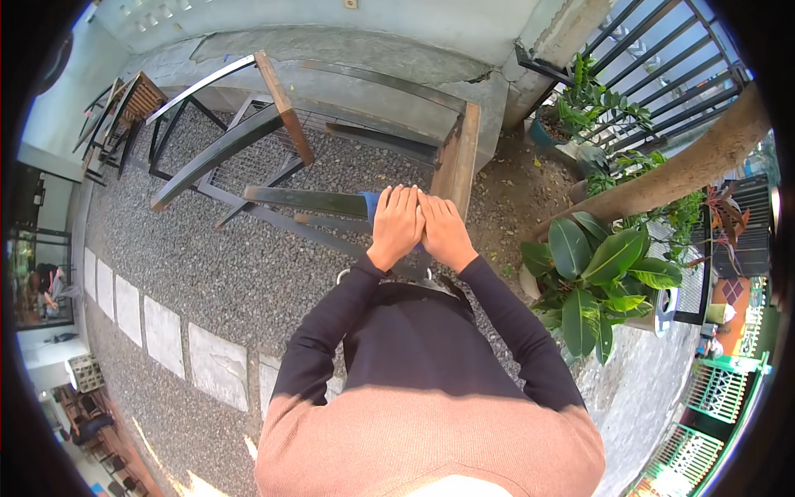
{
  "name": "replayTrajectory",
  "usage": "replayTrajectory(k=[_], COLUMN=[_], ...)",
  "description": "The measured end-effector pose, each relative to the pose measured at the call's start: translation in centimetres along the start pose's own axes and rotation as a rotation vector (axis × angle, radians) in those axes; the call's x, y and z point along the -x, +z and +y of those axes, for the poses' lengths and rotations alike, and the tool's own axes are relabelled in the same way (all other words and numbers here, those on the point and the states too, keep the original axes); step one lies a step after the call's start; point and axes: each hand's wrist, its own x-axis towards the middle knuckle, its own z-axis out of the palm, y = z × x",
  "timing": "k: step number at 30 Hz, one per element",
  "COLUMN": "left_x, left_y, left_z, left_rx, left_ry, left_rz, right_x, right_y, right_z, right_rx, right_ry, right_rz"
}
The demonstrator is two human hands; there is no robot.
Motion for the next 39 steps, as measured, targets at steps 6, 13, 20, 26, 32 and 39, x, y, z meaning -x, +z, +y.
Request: replayTrajectory(k=[6,13,20,26,32,39], left_x=[0.0,0.0,0.3,0.6,1.0,1.7], left_y=[0.3,-0.2,-0.9,-1.8,-3.4,-5.2], left_z=[0.5,0.4,-0.7,-2.3,-5.1,-9.1], left_rx=[-0.026,-0.046,-0.003,-0.016,0.001,0.019], left_ry=[-0.016,0.011,0.026,0.065,0.087,0.106], left_rz=[-0.004,0.005,-0.019,0.002,0.036,0.036], right_x=[0.1,0.1,-0.4,-1.2,-2.9,-5.6], right_y=[-0.1,-0.1,0.1,1.2,2.7,4.7], right_z=[0.5,0.4,-0.5,-1.7,-3.8,-6.4], right_rx=[-0.093,-0.087,-0.040,0.043,0.053,0.054], right_ry=[-0.008,-0.015,-0.017,-0.019,-0.016,-0.021], right_rz=[0.019,0.031,0.043,0.044,0.047,0.056])
